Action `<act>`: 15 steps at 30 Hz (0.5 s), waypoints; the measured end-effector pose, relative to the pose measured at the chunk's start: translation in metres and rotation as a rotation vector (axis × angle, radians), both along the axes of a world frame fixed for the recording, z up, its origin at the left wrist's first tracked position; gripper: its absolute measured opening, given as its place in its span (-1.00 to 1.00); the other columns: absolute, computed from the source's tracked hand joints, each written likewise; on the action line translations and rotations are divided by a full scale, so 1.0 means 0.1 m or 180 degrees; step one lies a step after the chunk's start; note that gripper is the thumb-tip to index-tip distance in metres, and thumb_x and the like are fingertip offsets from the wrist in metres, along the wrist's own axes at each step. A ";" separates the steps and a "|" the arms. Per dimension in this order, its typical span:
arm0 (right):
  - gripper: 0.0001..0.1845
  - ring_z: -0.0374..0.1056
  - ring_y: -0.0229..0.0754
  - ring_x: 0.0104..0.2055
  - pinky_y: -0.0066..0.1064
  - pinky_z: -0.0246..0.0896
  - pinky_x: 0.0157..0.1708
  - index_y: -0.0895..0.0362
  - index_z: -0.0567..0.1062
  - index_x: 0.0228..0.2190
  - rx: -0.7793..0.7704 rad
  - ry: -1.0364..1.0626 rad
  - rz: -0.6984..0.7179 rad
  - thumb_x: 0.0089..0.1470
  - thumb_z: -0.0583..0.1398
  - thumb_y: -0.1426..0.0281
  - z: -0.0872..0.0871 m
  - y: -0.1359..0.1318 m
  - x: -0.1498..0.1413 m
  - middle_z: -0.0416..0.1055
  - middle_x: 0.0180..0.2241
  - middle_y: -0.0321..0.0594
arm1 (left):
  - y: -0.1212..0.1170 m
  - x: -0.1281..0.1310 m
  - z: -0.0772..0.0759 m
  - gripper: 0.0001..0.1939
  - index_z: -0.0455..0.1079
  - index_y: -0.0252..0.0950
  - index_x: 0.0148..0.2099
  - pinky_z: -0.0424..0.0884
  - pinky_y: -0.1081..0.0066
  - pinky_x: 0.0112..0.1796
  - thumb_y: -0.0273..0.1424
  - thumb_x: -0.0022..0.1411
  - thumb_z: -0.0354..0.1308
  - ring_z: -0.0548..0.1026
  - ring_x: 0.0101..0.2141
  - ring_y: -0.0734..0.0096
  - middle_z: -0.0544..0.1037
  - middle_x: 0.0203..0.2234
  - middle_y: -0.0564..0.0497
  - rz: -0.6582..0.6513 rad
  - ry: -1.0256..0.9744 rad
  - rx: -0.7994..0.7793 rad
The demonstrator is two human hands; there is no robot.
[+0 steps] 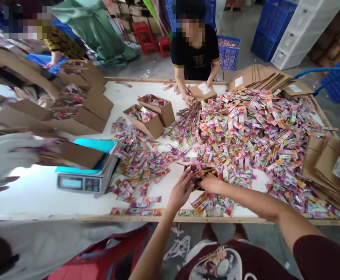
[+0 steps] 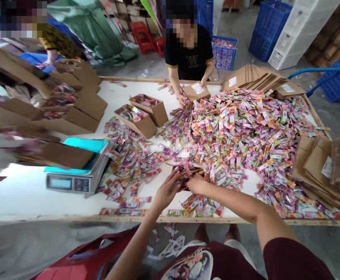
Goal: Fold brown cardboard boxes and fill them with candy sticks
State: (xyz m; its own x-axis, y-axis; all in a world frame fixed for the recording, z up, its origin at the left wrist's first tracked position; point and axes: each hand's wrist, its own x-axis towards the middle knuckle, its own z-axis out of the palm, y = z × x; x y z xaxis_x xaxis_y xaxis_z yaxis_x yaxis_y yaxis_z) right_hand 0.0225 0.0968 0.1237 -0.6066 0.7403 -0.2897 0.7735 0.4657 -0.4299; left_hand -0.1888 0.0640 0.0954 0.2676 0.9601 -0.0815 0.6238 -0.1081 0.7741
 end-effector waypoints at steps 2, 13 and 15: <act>-0.69 0.53 0.06 -0.09 -0.14 0.33 0.06 0.07 0.72 -0.24 -0.0050 -0.0030 0.0032 0.10 0.22 0.57 0.09 -0.02 0.09 0.64 -0.18 -0.05 | 0.16 0.19 0.14 -0.48 0.41 -0.25 0.32 0.15 0.10 0.38 -0.33 0.34 0.11 0.25 0.39 0.07 0.38 0.35 -0.21 -0.0776 0.0547 -0.0053; -0.25 -0.04 0.22 0.49 0.18 -0.13 0.43 0.20 0.24 0.40 0.0283 0.0439 -0.2162 0.33 0.15 0.11 -0.03 -0.61 0.80 0.15 0.40 0.13 | 0.49 0.67 0.14 -0.82 0.60 -0.24 -0.39 0.46 0.29 -0.14 -0.47 0.19 0.18 0.64 -0.25 0.09 0.69 -0.38 -0.16 -0.1526 0.1257 -0.0784; -0.32 -0.02 0.16 0.49 0.11 -0.16 0.46 0.20 0.25 0.39 0.0134 0.0532 -0.1821 0.37 0.11 0.17 -0.20 -0.59 0.47 0.15 0.41 0.12 | 0.47 0.46 0.31 -0.74 0.61 -0.24 -0.36 0.43 0.33 -0.21 -0.41 0.28 0.11 0.62 -0.32 0.16 0.68 -0.38 -0.12 -0.1390 0.1232 -0.0780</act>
